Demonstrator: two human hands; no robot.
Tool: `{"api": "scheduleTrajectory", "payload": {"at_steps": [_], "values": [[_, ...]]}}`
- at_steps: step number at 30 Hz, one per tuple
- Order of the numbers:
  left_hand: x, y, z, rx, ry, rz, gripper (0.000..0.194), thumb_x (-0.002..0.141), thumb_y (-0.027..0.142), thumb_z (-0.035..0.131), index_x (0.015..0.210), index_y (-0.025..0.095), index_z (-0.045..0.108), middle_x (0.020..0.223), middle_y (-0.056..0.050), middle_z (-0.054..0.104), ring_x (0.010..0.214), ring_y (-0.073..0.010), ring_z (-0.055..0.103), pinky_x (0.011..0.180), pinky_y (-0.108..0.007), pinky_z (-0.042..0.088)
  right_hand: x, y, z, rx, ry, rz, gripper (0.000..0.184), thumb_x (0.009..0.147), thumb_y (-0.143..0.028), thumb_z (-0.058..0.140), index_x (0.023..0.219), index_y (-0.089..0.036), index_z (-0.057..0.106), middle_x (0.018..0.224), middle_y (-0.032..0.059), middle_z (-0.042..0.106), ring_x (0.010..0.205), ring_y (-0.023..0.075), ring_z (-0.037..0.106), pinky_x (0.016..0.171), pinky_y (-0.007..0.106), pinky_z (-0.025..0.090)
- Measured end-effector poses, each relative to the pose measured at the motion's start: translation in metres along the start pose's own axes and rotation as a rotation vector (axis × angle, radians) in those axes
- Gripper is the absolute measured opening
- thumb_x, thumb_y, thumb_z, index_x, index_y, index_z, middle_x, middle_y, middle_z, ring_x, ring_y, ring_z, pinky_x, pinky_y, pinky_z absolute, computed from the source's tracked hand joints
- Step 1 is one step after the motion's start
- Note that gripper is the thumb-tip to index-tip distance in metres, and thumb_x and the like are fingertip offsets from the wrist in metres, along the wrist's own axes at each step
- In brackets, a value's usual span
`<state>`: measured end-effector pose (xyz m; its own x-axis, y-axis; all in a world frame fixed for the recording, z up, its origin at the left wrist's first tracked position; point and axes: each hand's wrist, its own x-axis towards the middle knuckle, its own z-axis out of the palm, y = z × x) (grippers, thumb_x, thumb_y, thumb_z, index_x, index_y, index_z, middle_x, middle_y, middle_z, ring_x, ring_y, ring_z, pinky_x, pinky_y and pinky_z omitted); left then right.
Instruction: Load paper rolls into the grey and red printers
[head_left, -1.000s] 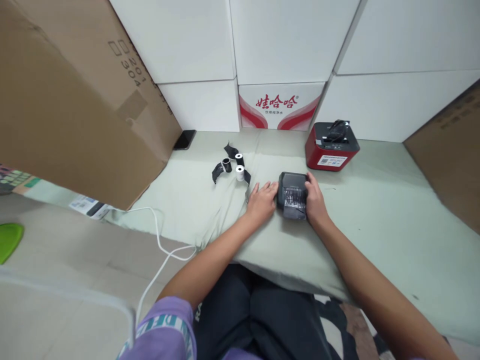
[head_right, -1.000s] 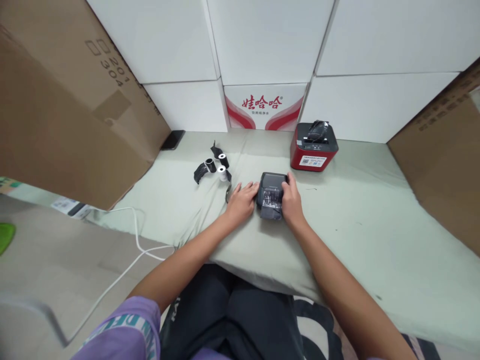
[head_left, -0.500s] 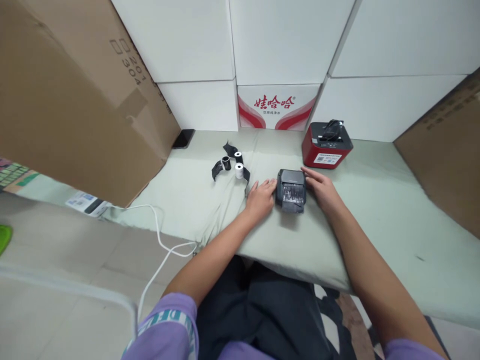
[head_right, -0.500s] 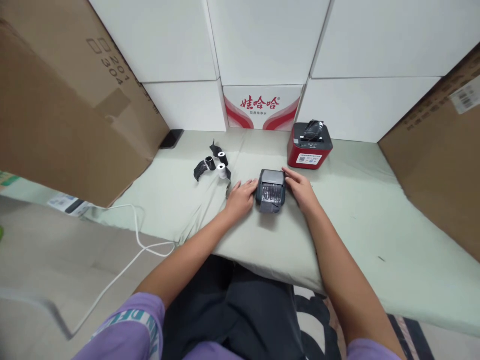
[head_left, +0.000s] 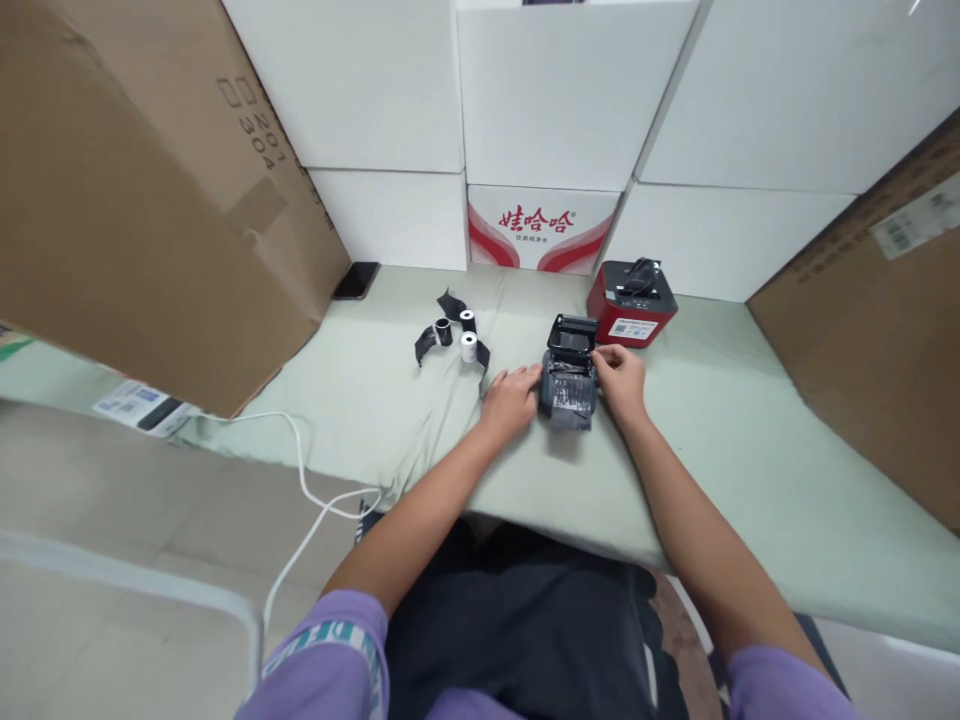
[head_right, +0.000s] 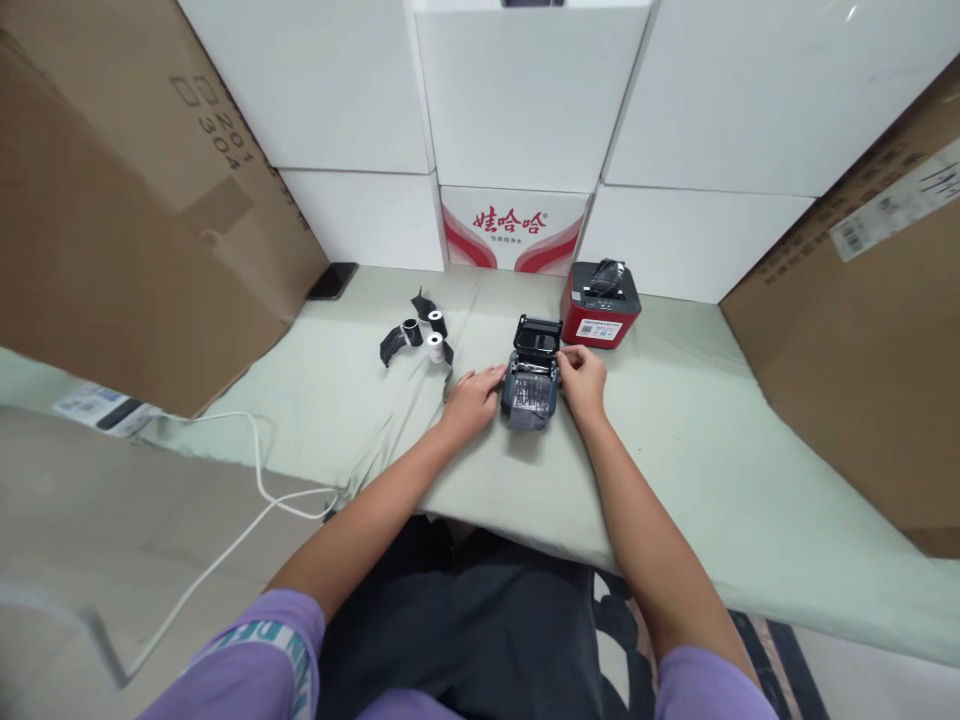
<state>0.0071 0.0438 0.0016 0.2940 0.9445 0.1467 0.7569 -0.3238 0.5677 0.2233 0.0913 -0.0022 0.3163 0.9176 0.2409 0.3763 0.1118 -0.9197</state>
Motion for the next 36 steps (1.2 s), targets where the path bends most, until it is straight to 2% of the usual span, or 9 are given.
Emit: {"api": "scheduleTrajectory", "payload": {"at_steps": [4, 7, 12, 15, 18, 21, 26, 29, 36], "values": [[0.000, -0.001, 0.001, 0.002, 0.014, 0.000, 0.062, 0.091, 0.011, 0.042, 0.149, 0.026, 0.055, 0.156, -0.002, 0.056, 0.147, -0.0186, 0.050, 0.129, -0.043, 0.029, -0.004, -0.013, -0.006, -0.201, -0.020, -0.251, 0.025, 0.081, -0.044, 0.066, 0.085, -0.022, 0.077, 0.104, 0.0103, 0.066, 0.104, 0.0274, 0.059, 0.091, 0.044, 0.052], [0.000, -0.001, 0.002, 0.007, 0.011, 0.012, 0.061, 0.091, 0.012, 0.042, 0.149, 0.024, 0.055, 0.155, -0.004, 0.058, 0.147, -0.0196, 0.051, 0.128, -0.044, 0.031, 0.000, -0.026, -0.009, -0.458, -0.078, -0.307, 0.021, 0.080, -0.042, 0.072, 0.083, -0.024, 0.082, 0.137, 0.0130, 0.057, 0.136, 0.0393, 0.041, 0.112, 0.060, 0.038], [0.002, -0.003, 0.002, -0.001, 0.008, 0.003, 0.062, 0.090, 0.012, 0.045, 0.150, 0.025, 0.054, 0.155, -0.004, 0.057, 0.147, -0.0195, 0.050, 0.129, -0.043, 0.031, 0.019, -0.044, -0.003, -0.714, -0.300, -0.189, 0.010, 0.069, -0.035, 0.084, 0.077, -0.029, 0.085, 0.157, 0.0050, 0.046, 0.150, 0.0531, 0.012, 0.115, 0.073, 0.019], [0.002, -0.002, 0.002, -0.013, 0.007, 0.000, 0.061, 0.091, 0.013, 0.044, 0.150, 0.024, 0.055, 0.155, -0.004, 0.058, 0.148, -0.0196, 0.050, 0.129, -0.043, 0.030, 0.027, -0.052, 0.003, -0.751, -0.432, -0.037, 0.018, 0.061, -0.029, 0.091, 0.077, -0.032, 0.085, 0.152, 0.0056, 0.050, 0.150, 0.0542, 0.016, 0.117, 0.070, 0.018], [0.001, 0.000, 0.001, -0.022, 0.004, -0.007, 0.061, 0.091, 0.013, 0.045, 0.150, 0.025, 0.055, 0.155, -0.002, 0.058, 0.148, -0.0189, 0.050, 0.129, -0.042, 0.030, 0.026, -0.061, 0.003, -0.834, -0.501, 0.013, 0.025, 0.065, -0.029, 0.088, 0.090, -0.033, 0.086, 0.146, 0.0088, 0.053, 0.148, 0.0511, 0.024, 0.117, 0.066, 0.025], [0.001, 0.000, 0.001, -0.022, 0.012, -0.017, 0.060, 0.091, 0.012, 0.045, 0.149, 0.025, 0.056, 0.154, -0.001, 0.058, 0.146, -0.0178, 0.051, 0.129, -0.040, 0.029, 0.021, -0.069, -0.006, -0.868, -0.453, -0.079, 0.029, 0.072, -0.030, 0.082, 0.101, -0.030, 0.083, 0.143, 0.0118, 0.052, 0.146, 0.0482, 0.026, 0.114, 0.065, 0.031], [0.002, 0.000, 0.003, -0.040, 0.042, 0.002, 0.058, 0.090, 0.011, 0.048, 0.145, 0.025, 0.059, 0.150, -0.002, 0.063, 0.144, -0.0197, 0.053, 0.128, -0.041, 0.031, 0.006, -0.099, -0.018, -0.586, -0.102, -0.264, 0.027, 0.078, -0.028, 0.067, 0.104, -0.023, 0.071, 0.122, 0.0157, 0.062, 0.123, 0.0388, 0.049, 0.102, 0.058, 0.044], [0.003, 0.001, 0.003, -0.024, 0.062, -0.008, 0.050, 0.090, 0.012, 0.051, 0.136, 0.023, 0.067, 0.138, -0.007, 0.071, 0.137, -0.0230, 0.060, 0.127, -0.041, 0.033, -0.011, -0.130, 0.004, -0.315, -0.167, -0.319, 0.027, 0.081, -0.028, 0.062, 0.107, -0.021, 0.063, 0.103, 0.0108, 0.067, 0.099, 0.0282, 0.062, 0.091, 0.046, 0.051], [0.003, -0.004, 0.003, 0.006, 0.018, -0.006, 0.048, 0.098, 0.020, 0.048, 0.144, 0.015, 0.061, 0.150, -0.012, 0.062, 0.144, -0.0279, 0.052, 0.128, -0.042, 0.030, -0.048, -0.183, 0.116, 0.073, -0.721, -0.335, 0.054, 0.083, -0.017, 0.052, 0.136, -0.024, 0.054, 0.105, 0.0032, 0.070, 0.078, 0.0162, 0.064, 0.074, 0.030, 0.052]]}}
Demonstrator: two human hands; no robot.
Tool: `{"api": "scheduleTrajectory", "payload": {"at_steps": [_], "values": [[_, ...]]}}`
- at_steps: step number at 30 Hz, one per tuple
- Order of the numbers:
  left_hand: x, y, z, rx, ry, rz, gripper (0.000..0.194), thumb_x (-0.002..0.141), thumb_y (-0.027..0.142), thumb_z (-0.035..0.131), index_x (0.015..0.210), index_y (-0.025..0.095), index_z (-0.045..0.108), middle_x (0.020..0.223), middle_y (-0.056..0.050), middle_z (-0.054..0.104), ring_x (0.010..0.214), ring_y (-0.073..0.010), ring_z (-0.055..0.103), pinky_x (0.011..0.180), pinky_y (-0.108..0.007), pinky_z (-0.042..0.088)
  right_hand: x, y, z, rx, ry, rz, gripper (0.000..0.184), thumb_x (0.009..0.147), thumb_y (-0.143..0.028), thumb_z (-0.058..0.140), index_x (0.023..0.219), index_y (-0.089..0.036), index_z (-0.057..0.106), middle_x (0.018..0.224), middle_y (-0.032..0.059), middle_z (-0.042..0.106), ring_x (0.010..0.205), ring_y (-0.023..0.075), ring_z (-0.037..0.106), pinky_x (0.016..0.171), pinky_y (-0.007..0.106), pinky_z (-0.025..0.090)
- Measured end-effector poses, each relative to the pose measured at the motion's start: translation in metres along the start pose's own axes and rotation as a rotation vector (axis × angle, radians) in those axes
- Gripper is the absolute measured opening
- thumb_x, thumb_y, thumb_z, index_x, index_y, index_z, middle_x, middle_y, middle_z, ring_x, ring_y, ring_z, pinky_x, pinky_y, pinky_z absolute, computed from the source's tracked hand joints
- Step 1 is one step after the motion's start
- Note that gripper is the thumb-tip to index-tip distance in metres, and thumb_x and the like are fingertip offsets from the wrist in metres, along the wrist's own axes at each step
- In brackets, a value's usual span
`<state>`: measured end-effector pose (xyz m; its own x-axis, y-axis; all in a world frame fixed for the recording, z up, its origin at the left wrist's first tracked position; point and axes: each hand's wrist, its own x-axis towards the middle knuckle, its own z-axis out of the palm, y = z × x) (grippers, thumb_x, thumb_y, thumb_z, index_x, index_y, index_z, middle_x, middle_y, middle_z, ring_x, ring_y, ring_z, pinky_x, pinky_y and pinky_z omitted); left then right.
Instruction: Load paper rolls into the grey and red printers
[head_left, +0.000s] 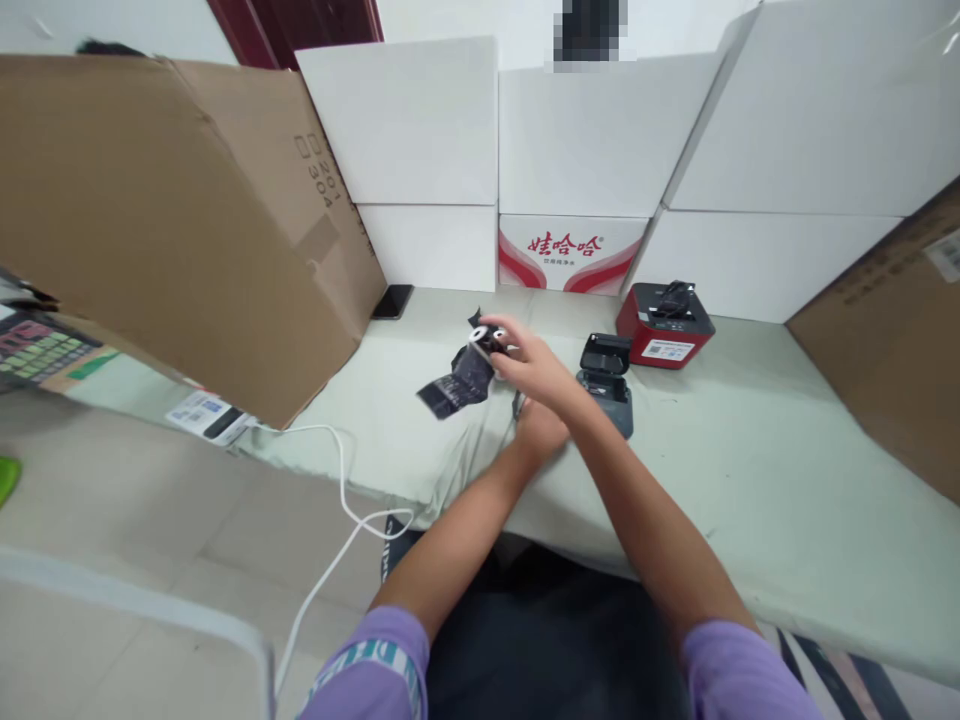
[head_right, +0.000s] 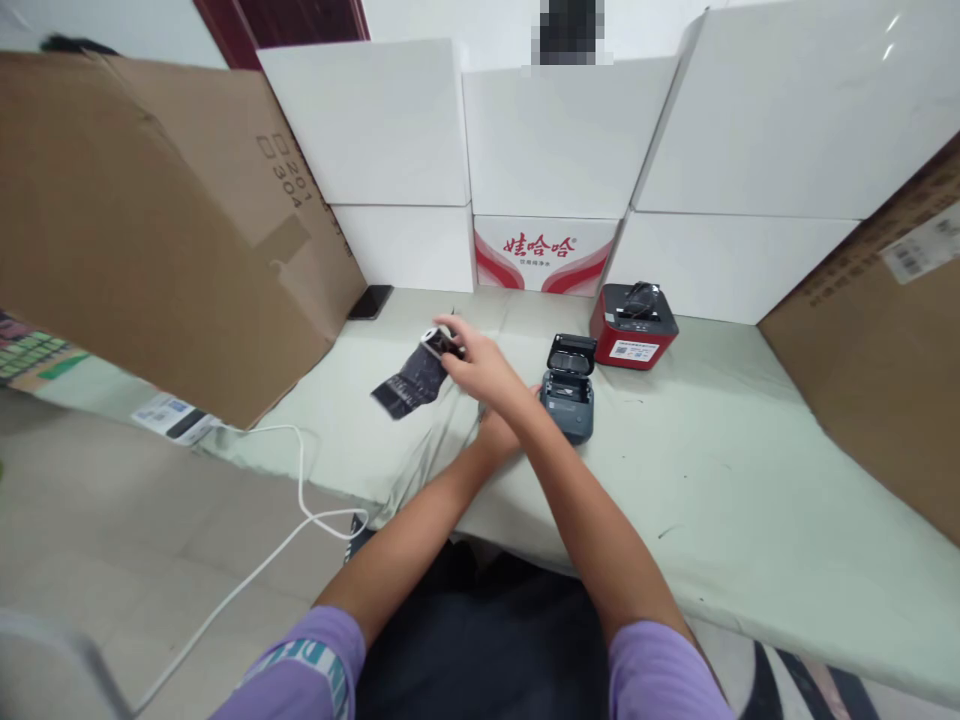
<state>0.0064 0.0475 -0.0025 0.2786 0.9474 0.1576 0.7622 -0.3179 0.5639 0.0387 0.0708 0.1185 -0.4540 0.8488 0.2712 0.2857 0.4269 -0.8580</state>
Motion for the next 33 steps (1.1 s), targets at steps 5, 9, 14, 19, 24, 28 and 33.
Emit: {"api": "scheduleTrajectory", "payload": {"at_steps": [5, 9, 14, 19, 24, 28, 33], "values": [[0.010, -0.005, 0.006, -0.028, -0.065, 0.000, 0.060, 0.092, 0.015, 0.054, 0.152, 0.016, 0.053, 0.153, -0.010, 0.060, 0.146, -0.0250, 0.051, 0.128, -0.036, 0.031, 0.024, 0.007, 0.051, -0.284, -0.137, -0.038, 0.040, 0.079, -0.007, 0.054, 0.115, -0.017, 0.065, 0.093, 0.0056, 0.072, 0.085, 0.0187, 0.065, 0.078, 0.029, 0.049], [0.012, 0.000, 0.004, 0.010, -0.028, -0.039, 0.063, 0.088, 0.014, 0.054, 0.150, 0.023, 0.056, 0.144, -0.007, 0.067, 0.142, -0.0229, 0.055, 0.124, -0.040, 0.036, 0.012, 0.019, 0.079, -0.607, -0.326, -0.108, 0.049, 0.084, -0.009, 0.054, 0.131, -0.020, 0.064, 0.117, 0.0133, 0.070, 0.100, 0.0252, 0.066, 0.086, 0.035, 0.048], [0.009, 0.003, 0.001, 0.017, -0.014, -0.036, 0.062, 0.087, 0.016, 0.052, 0.148, 0.025, 0.057, 0.140, -0.005, 0.070, 0.141, -0.0201, 0.055, 0.122, -0.037, 0.037, 0.002, 0.028, 0.083, -0.700, -0.605, -0.134, 0.040, 0.092, -0.014, 0.052, 0.125, -0.023, 0.073, 0.122, 0.0127, 0.070, 0.115, 0.0283, 0.061, 0.094, 0.036, 0.046], [0.009, 0.002, -0.001, 0.001, -0.017, -0.038, 0.062, 0.087, 0.015, 0.052, 0.148, 0.024, 0.058, 0.140, -0.006, 0.070, 0.140, -0.0216, 0.056, 0.121, -0.038, 0.037, 0.004, 0.017, 0.082, -0.589, -0.634, -0.229, 0.037, 0.098, -0.041, 0.059, 0.123, -0.018, 0.073, 0.113, 0.0137, 0.071, 0.109, 0.0270, 0.059, 0.095, 0.037, 0.045], [0.004, 0.004, -0.005, -0.013, 0.014, -0.008, 0.059, 0.088, 0.016, 0.050, 0.147, 0.022, 0.060, 0.139, -0.008, 0.070, 0.139, -0.0213, 0.057, 0.121, -0.037, 0.037, -0.008, 0.006, 0.103, -0.774, -0.654, -0.275, 0.032, 0.086, -0.027, 0.068, 0.116, -0.015, 0.068, 0.110, 0.0152, 0.069, 0.104, 0.0291, 0.061, 0.080, 0.036, 0.048], [0.004, 0.004, -0.006, -0.017, 0.005, -0.014, 0.059, 0.089, 0.016, 0.050, 0.147, 0.023, 0.059, 0.139, -0.007, 0.070, 0.140, -0.0208, 0.056, 0.122, -0.037, 0.037, -0.013, 0.008, 0.104, -0.833, -0.587, -0.249, 0.042, 0.089, -0.017, 0.059, 0.131, -0.019, 0.059, 0.114, 0.0148, 0.067, 0.101, 0.0287, 0.063, 0.080, 0.038, 0.048], [0.003, 0.004, -0.006, -0.021, 0.011, -0.023, 0.059, 0.089, 0.016, 0.050, 0.147, 0.025, 0.059, 0.138, -0.006, 0.071, 0.140, -0.0204, 0.056, 0.122, -0.036, 0.036, -0.015, 0.018, 0.106, -0.898, -0.492, -0.402, 0.033, 0.088, -0.017, 0.062, 0.121, -0.017, 0.064, 0.132, 0.0205, 0.059, 0.119, 0.0351, 0.055, 0.092, 0.043, 0.047]]}}
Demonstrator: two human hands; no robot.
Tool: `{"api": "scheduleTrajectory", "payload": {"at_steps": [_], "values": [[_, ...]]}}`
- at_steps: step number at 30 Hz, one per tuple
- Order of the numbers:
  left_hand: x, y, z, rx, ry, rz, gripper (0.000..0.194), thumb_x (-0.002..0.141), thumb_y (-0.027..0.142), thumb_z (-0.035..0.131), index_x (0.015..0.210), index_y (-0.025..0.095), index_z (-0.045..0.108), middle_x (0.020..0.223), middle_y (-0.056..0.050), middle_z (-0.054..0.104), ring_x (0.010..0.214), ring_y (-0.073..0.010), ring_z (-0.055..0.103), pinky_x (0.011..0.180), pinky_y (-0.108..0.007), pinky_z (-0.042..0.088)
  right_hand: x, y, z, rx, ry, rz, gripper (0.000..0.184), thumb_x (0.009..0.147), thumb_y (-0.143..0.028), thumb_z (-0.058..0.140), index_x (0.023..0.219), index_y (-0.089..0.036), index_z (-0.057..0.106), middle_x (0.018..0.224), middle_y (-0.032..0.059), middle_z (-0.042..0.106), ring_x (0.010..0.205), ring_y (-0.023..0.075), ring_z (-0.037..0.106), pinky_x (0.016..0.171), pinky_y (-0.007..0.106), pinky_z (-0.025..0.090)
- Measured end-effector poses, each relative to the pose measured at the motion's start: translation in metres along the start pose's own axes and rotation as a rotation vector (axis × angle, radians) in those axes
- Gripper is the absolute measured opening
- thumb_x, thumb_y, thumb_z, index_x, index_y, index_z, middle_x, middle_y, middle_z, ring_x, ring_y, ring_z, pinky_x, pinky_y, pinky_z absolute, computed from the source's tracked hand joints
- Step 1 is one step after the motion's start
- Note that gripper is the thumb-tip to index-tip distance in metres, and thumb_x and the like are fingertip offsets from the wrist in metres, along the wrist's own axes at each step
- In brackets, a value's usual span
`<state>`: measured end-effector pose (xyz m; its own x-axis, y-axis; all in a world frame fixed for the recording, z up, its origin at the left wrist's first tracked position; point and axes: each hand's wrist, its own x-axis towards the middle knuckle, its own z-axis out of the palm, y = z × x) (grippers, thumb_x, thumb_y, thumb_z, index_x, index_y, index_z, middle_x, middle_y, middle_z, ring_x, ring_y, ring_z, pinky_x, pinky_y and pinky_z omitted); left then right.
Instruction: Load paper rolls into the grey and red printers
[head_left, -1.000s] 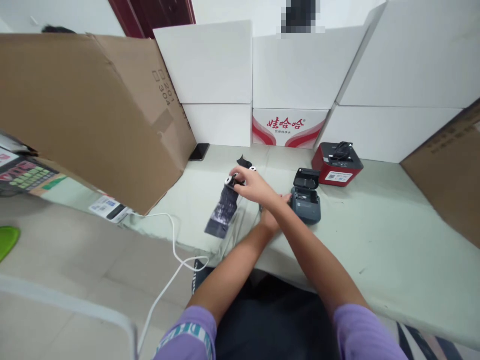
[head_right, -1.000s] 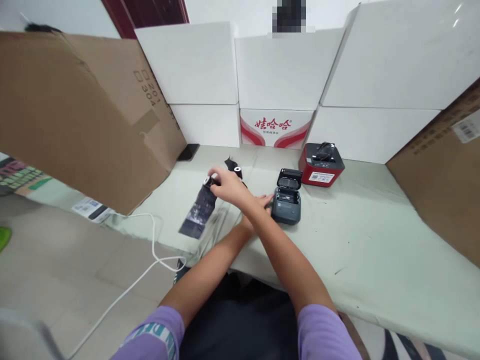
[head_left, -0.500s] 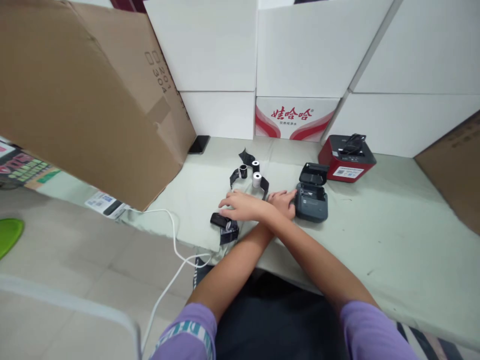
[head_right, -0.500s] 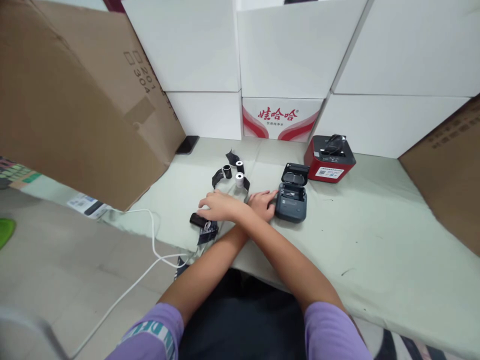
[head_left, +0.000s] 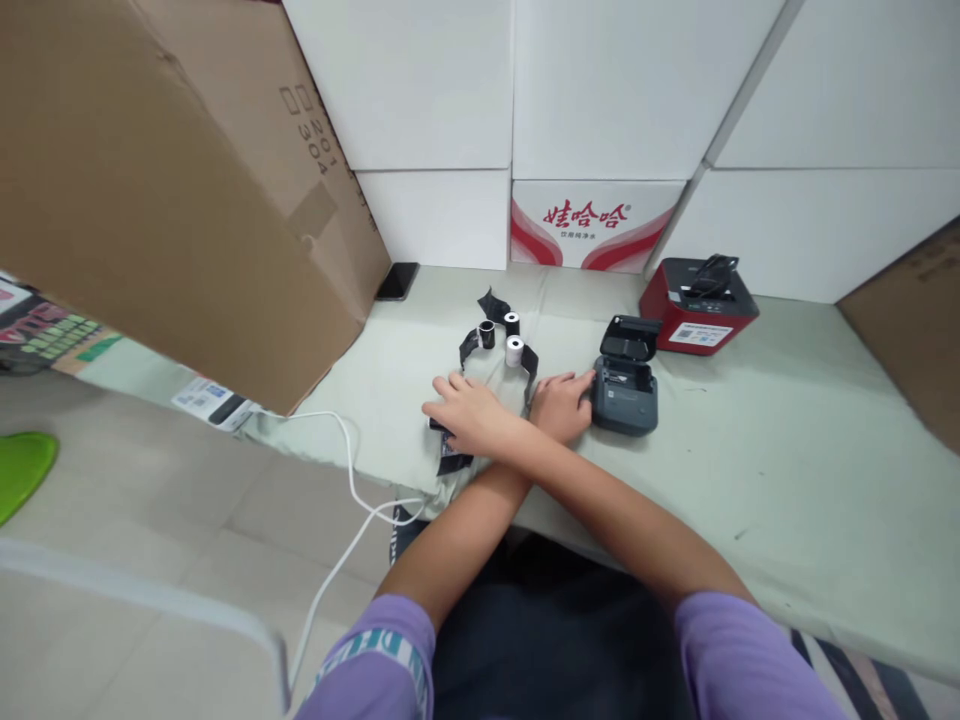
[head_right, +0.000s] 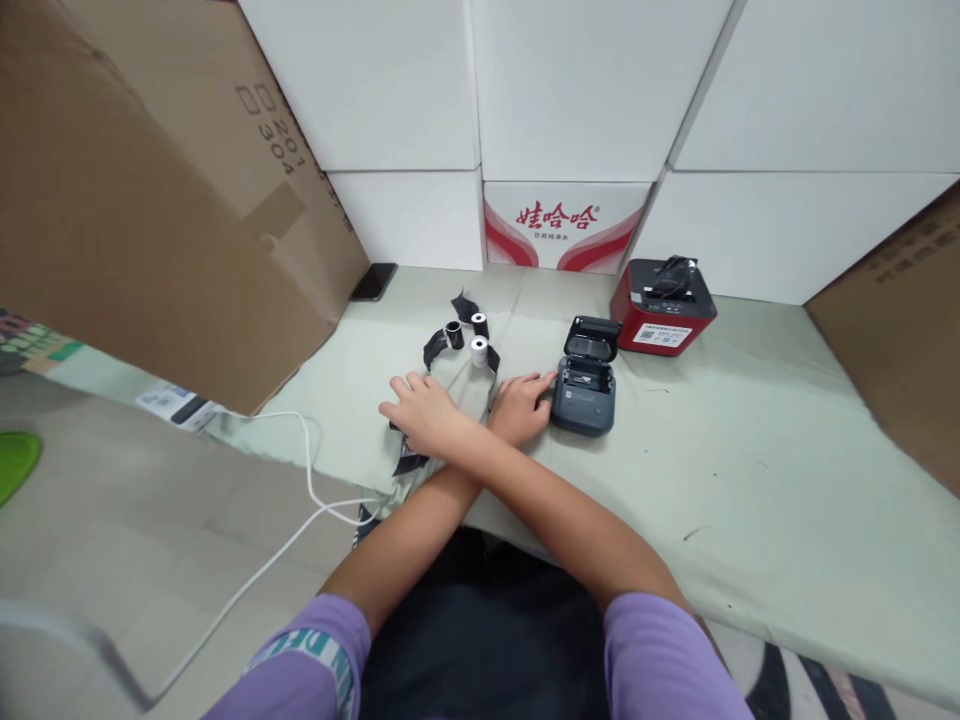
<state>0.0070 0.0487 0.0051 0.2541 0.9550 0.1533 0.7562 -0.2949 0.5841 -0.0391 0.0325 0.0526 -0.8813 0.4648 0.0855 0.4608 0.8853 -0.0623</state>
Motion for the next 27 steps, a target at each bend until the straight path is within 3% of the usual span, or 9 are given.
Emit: {"api": "scheduleTrajectory", "payload": {"at_steps": [3, 6, 10, 13, 15, 17, 21, 27], "values": [[0.000, 0.000, 0.000, -0.010, 0.008, 0.011, 0.059, 0.089, 0.016, 0.050, 0.147, 0.024, 0.060, 0.138, -0.007, 0.071, 0.140, -0.0216, 0.056, 0.122, -0.037, 0.036, 0.004, -0.002, 0.005, -0.011, -0.016, 0.055, 0.033, 0.087, -0.005, 0.051, 0.117, -0.012, 0.063, 0.119, 0.0212, 0.065, 0.111, 0.0324, 0.060, 0.091, 0.043, 0.047], [0.003, -0.001, 0.002, 0.000, -0.012, 0.002, 0.061, 0.089, 0.015, 0.051, 0.148, 0.023, 0.058, 0.139, -0.008, 0.070, 0.140, -0.0226, 0.056, 0.122, -0.038, 0.037, 0.006, 0.006, -0.001, 0.090, -0.034, 0.162, 0.035, 0.088, -0.009, 0.051, 0.122, -0.012, 0.060, 0.115, 0.0210, 0.069, 0.106, 0.0327, 0.064, 0.088, 0.042, 0.049], [0.009, -0.005, 0.005, 0.019, -0.078, -0.022, 0.065, 0.089, 0.015, 0.054, 0.153, 0.024, 0.053, 0.147, -0.008, 0.065, 0.144, -0.0242, 0.052, 0.125, -0.038, 0.034, 0.004, 0.037, -0.022, 0.546, 0.016, 0.249, 0.039, 0.092, -0.017, 0.046, 0.130, -0.017, 0.053, 0.111, 0.0146, 0.071, 0.095, 0.0254, 0.068, 0.083, 0.036, 0.052], [0.007, -0.008, 0.002, 0.000, -0.142, 0.001, 0.062, 0.095, 0.019, 0.052, 0.157, 0.020, 0.048, 0.159, -0.007, 0.053, 0.151, -0.0250, 0.045, 0.130, -0.035, 0.025, 0.000, 0.064, -0.032, 0.971, 0.010, 0.302, 0.032, 0.094, -0.018, 0.039, 0.122, -0.020, 0.055, 0.096, 0.0058, 0.069, 0.077, 0.0179, 0.066, 0.067, 0.028, 0.051], [0.003, -0.008, -0.002, -0.003, -0.168, 0.011, 0.061, 0.099, 0.024, 0.050, 0.160, 0.021, 0.043, 0.166, -0.007, 0.043, 0.155, -0.0250, 0.039, 0.131, -0.035, 0.020, -0.004, 0.077, -0.033, 1.116, 0.002, 0.313, 0.028, 0.094, -0.024, 0.045, 0.121, -0.022, 0.054, 0.093, 0.0024, 0.065, 0.070, 0.0152, 0.063, 0.059, 0.026, 0.048], [-0.001, -0.006, -0.006, 0.015, -0.173, 0.007, 0.061, 0.101, 0.028, 0.050, 0.162, 0.024, 0.039, 0.169, -0.006, 0.037, 0.157, -0.0250, 0.035, 0.132, -0.036, 0.019, -0.008, 0.084, -0.033, 1.099, 0.025, 0.289, 0.033, 0.090, -0.025, 0.056, 0.123, -0.022, 0.054, 0.098, 0.0015, 0.063, 0.074, 0.0140, 0.062, 0.061, 0.025, 0.049], [-0.008, -0.005, -0.009, 0.041, -0.145, 0.012, 0.062, 0.102, 0.029, 0.052, 0.162, 0.027, 0.037, 0.168, -0.004, 0.039, 0.155, -0.0275, 0.038, 0.131, -0.039, 0.021, -0.011, 0.086, -0.034, 0.845, 0.089, 0.239, 0.035, 0.087, -0.022, 0.063, 0.121, -0.019, 0.057, 0.103, 0.0033, 0.063, 0.088, 0.0162, 0.059, 0.080, 0.029, 0.048], [-0.007, -0.014, -0.001, -0.096, -0.081, 0.088, 0.055, 0.102, 0.024, 0.042, 0.156, 0.013, 0.048, 0.164, -0.009, 0.046, 0.153, -0.0265, 0.040, 0.132, -0.036, 0.019, -0.010, 0.074, -0.036, 0.635, 0.130, 0.245, 0.030, 0.089, -0.021, 0.064, 0.118, -0.017, 0.057, 0.101, 0.0068, 0.066, 0.090, 0.0197, 0.059, 0.082, 0.030, 0.042]]}}
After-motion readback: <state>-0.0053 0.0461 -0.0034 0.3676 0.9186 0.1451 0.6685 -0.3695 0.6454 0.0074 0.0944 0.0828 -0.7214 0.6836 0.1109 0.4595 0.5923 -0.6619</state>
